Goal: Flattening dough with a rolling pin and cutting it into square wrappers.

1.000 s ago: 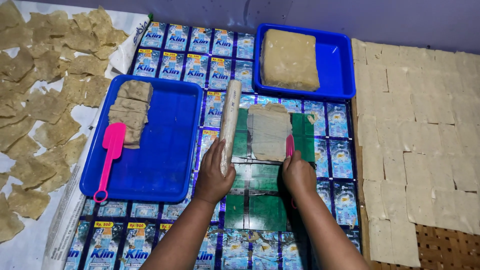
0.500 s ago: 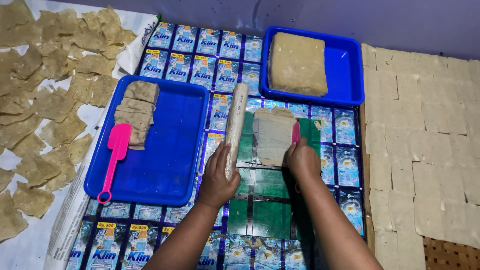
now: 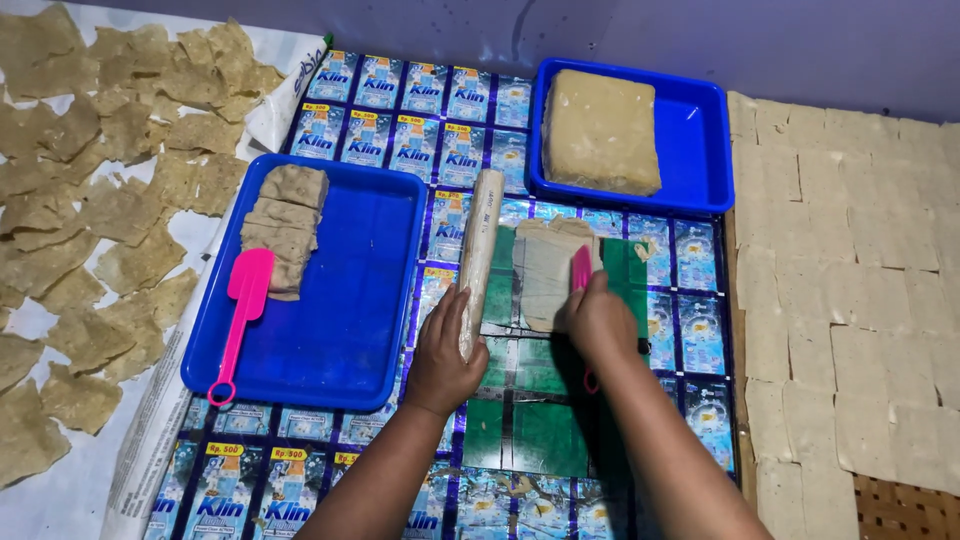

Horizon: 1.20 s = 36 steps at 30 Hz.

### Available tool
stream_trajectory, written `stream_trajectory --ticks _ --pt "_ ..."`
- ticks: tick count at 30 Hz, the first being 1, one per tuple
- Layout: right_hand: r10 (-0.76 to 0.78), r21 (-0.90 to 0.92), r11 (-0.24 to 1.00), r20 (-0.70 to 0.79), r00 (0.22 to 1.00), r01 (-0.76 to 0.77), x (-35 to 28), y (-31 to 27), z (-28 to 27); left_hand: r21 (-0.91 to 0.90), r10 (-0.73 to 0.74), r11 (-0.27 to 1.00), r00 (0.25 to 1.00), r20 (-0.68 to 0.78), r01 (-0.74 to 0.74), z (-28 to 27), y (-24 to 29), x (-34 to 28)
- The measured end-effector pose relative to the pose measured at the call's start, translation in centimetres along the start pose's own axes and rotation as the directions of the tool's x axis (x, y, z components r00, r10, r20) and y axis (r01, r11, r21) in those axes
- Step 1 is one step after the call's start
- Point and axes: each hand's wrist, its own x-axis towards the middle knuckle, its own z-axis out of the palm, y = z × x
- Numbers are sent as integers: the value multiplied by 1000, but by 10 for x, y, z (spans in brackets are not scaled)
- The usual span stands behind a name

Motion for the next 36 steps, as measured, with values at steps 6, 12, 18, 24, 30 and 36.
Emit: stream_trajectory --ticks 6,12,18,24,30,36 --pt "-106 31 994 121 987 103 -81 -18 31 -8 3 1000 1000 -9 -3 -3 3 0" --pt "-77 -30 996 171 982 84 -80 -16 56 -5 27 1000 999 -44 -28 -1 0 -1" --pt "-44 -27 998 185 982 49 -72 -22 63 -7 46 999 996 -70 -47 -1 -1 -1" --pt "-66 -46 996 125 990 73 -53 -24 68 -20 48 999 996 -79 -50 -1 -1 1" --pt "-95 -19 995 55 994 96 -34 -30 68 -19 43 999 997 -66 -44 -4 0 2" --pt "-146 9 989 -18 989 146 -10 -31 68 -36 31 999 998 -53 -33 -6 2 2"
